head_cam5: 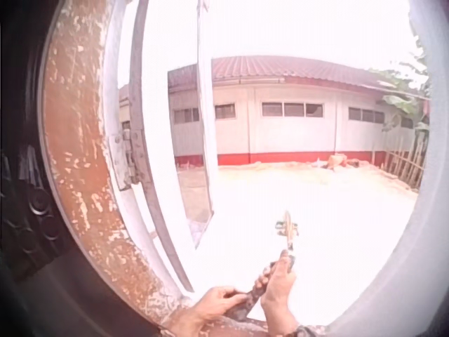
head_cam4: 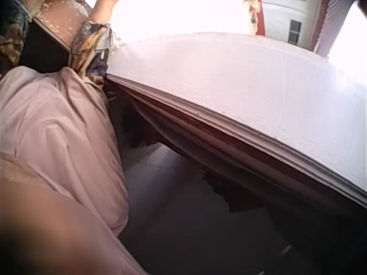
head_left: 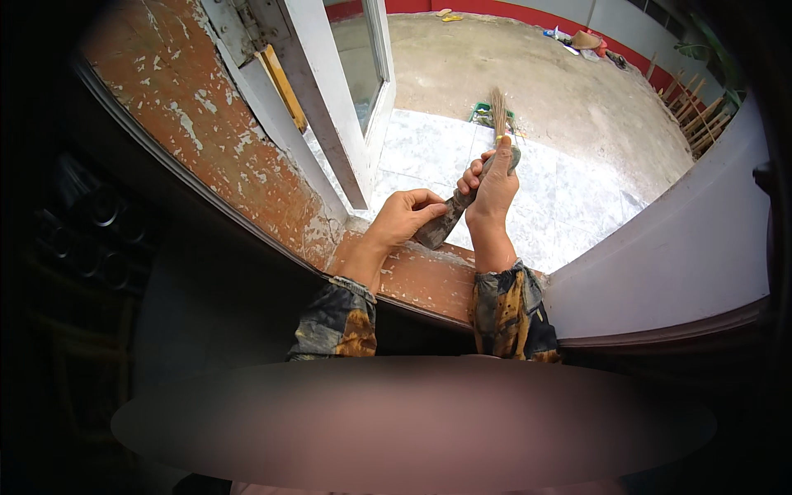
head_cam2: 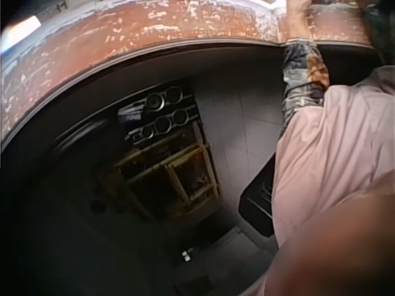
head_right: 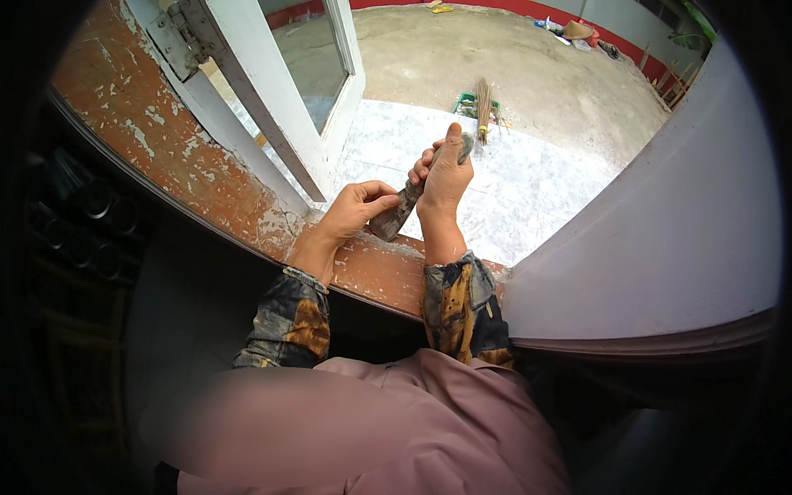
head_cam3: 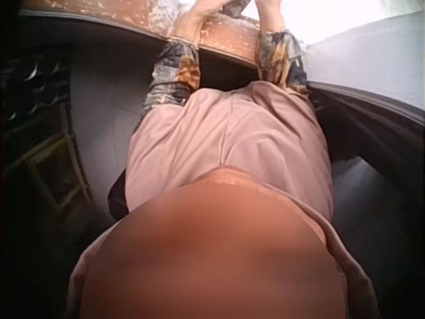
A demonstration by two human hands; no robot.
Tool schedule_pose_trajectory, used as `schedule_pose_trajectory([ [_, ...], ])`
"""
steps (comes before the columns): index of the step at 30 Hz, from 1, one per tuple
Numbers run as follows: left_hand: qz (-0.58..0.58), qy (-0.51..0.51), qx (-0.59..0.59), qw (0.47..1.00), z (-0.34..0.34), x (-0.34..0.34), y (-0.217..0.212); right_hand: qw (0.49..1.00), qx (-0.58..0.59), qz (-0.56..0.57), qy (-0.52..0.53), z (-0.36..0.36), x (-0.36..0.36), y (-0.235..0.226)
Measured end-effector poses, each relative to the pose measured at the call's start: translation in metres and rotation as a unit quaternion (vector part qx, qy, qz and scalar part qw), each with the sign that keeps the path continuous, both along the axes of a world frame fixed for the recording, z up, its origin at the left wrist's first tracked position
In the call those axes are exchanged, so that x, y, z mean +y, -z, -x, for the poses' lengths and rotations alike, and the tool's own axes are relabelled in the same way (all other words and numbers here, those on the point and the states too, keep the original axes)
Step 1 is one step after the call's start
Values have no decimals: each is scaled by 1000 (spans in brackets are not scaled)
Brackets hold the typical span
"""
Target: The person uses a metal scraper to remove old paint from a wooden window sill. They repeatedly scrape along the sill's surface, lifting flakes of paint and debris.
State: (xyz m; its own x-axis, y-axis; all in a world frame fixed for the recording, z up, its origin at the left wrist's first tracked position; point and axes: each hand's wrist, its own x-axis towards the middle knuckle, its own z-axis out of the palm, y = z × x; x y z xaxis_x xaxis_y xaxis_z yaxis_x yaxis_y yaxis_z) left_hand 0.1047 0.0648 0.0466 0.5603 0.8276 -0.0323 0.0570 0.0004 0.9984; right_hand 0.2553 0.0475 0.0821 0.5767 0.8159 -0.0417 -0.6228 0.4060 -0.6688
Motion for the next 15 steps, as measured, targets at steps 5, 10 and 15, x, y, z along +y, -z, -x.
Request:
schedule_pose_trajectory([
  [5, -66, -17, -29, 997, -6, 0, 7, 1000, 8, -26, 16, -2, 2, 2],
  [10, -52, -4, -5, 999, -5, 3, 6, 1000, 3, -13, 24, -3, 2, 1],
  [15, -2, 25, 24, 999, 3, 9, 4, 999, 29, 6, 42, 1, 2, 1],
])
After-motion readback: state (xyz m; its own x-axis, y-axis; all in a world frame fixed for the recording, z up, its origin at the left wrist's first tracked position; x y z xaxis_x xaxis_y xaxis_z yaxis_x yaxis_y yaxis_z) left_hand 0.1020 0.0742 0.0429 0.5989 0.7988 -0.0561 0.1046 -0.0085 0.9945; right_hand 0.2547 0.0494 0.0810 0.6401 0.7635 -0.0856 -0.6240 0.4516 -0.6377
